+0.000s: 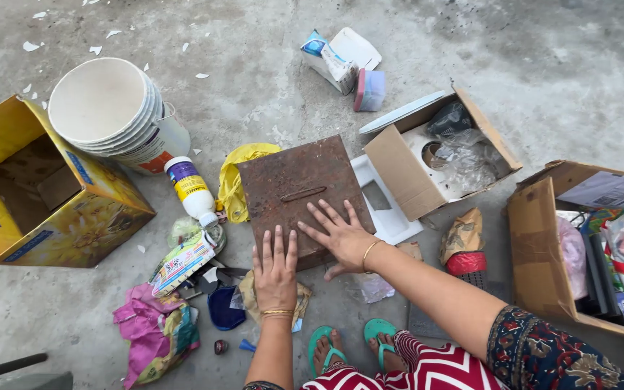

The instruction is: Organizing various electronic components and household items from a large metal trunk and several boxes.

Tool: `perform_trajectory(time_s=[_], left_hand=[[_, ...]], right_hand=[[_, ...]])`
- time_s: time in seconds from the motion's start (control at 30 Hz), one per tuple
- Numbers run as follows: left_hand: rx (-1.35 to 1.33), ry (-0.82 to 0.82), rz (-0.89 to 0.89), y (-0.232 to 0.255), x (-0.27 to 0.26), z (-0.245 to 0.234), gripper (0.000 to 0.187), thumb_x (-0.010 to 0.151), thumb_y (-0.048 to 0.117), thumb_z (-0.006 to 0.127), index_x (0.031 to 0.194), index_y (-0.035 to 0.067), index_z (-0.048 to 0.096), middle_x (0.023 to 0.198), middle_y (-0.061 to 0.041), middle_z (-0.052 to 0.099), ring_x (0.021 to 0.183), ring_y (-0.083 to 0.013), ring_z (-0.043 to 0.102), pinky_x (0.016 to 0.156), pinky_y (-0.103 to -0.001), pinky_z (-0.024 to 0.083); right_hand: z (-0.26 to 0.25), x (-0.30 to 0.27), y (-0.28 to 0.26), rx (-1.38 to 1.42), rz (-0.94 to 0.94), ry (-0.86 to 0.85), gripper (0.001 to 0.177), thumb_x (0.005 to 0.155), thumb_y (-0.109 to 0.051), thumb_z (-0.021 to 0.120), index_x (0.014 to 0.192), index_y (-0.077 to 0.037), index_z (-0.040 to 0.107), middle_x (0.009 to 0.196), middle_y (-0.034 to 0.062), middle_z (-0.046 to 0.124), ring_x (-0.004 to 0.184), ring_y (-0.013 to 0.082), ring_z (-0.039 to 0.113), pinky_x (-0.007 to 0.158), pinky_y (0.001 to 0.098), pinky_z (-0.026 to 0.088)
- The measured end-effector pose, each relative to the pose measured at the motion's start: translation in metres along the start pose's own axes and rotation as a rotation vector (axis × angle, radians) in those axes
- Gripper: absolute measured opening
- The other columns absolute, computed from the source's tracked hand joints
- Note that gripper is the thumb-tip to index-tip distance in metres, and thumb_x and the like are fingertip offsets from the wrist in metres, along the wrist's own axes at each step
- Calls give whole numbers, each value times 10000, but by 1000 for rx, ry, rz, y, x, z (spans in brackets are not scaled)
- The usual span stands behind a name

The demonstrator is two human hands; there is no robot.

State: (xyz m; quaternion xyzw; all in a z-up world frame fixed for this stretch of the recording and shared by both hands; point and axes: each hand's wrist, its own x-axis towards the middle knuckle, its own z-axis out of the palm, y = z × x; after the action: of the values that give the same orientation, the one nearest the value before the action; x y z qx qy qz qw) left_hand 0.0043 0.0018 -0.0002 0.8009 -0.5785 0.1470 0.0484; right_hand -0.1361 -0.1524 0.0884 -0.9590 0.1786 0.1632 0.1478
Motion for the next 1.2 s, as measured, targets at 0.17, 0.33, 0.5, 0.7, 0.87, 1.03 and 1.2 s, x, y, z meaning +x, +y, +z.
perform_trajectory(time_s=[0.17, 0.33, 0.5, 0.7, 0.87, 1.03, 1.2], left_hand=[[-18, 32, 20, 3, 2, 1, 639, 914, 195, 532, 1544, 222, 431, 1607, -65, 410, 1494, -299, 362, 1187, -526, 333], [-104, 120, 44, -1, 4, 3, 607, 911, 170, 561, 1512, 221, 492, 1579, -58, 460, 1476, -354, 398, 1088, -476, 476], [-118, 147, 31, -6, 23, -1, 587, 924, 156, 563, 1507, 204, 514, 1568, -52, 480, 1474, -382, 401, 1082, -466, 486], [-161, 76, 2, -24, 89, -18, 585, 930, 115, 555, 1511, 170, 506, 1564, -55, 483, 1476, -375, 398, 1003, -471, 522], [-202, -17, -74, -24, 116, -26, 605, 908, 77, 548, 1504, 167, 492, 1560, -57, 482, 1462, -365, 385, 909, -469, 545], [-151, 37, -24, -9, 60, -19, 640, 882, 89, 550, 1513, 176, 487, 1570, -59, 454, 1474, -362, 362, 935, -440, 530], [-174, -65, -37, 2, 14, -32, 713, 808, 267, 666, 1491, 210, 470, 1583, -28, 409, 1487, -346, 328, 1037, -470, 480]], right_hand=[[44, 4, 2, -78, -2, 389, 930, 801, -419, 757, 1589, -318, 275, 1677, 131, 176, 1546, 347, 148, 1165, 715, 118], [41, 6, 2, -169, -16, 457, 817, 832, -362, 720, 1559, -313, 350, 1639, 149, 274, 1515, 361, 233, 1147, 709, 158], [24, 13, 19, -166, -65, 477, 832, 804, -388, 741, 1548, -365, 370, 1630, 130, 307, 1501, 355, 285, 1152, 698, 199], [-38, 49, 41, -161, -57, 409, 968, 676, -533, 804, 1536, -392, 383, 1610, 75, 360, 1478, 313, 330, 1163, 633, 241], [-60, 83, 74, 33, 7, 439, 814, 724, -630, 819, 1426, -342, 526, 1542, 47, 462, 1415, 256, 411, 1168, 568, 259], [-14, 101, 100, 444, 258, 870, 575, 877, -315, 758, 1383, -116, 571, 1404, 148, 534, 1303, 365, 473, 1101, 470, 384], [9, 64, 60, 162, 72, 769, 417, 844, -196, 716, 1259, -165, 680, 1364, 62, 608, 1301, 319, 497, 1060, 461, 385]])
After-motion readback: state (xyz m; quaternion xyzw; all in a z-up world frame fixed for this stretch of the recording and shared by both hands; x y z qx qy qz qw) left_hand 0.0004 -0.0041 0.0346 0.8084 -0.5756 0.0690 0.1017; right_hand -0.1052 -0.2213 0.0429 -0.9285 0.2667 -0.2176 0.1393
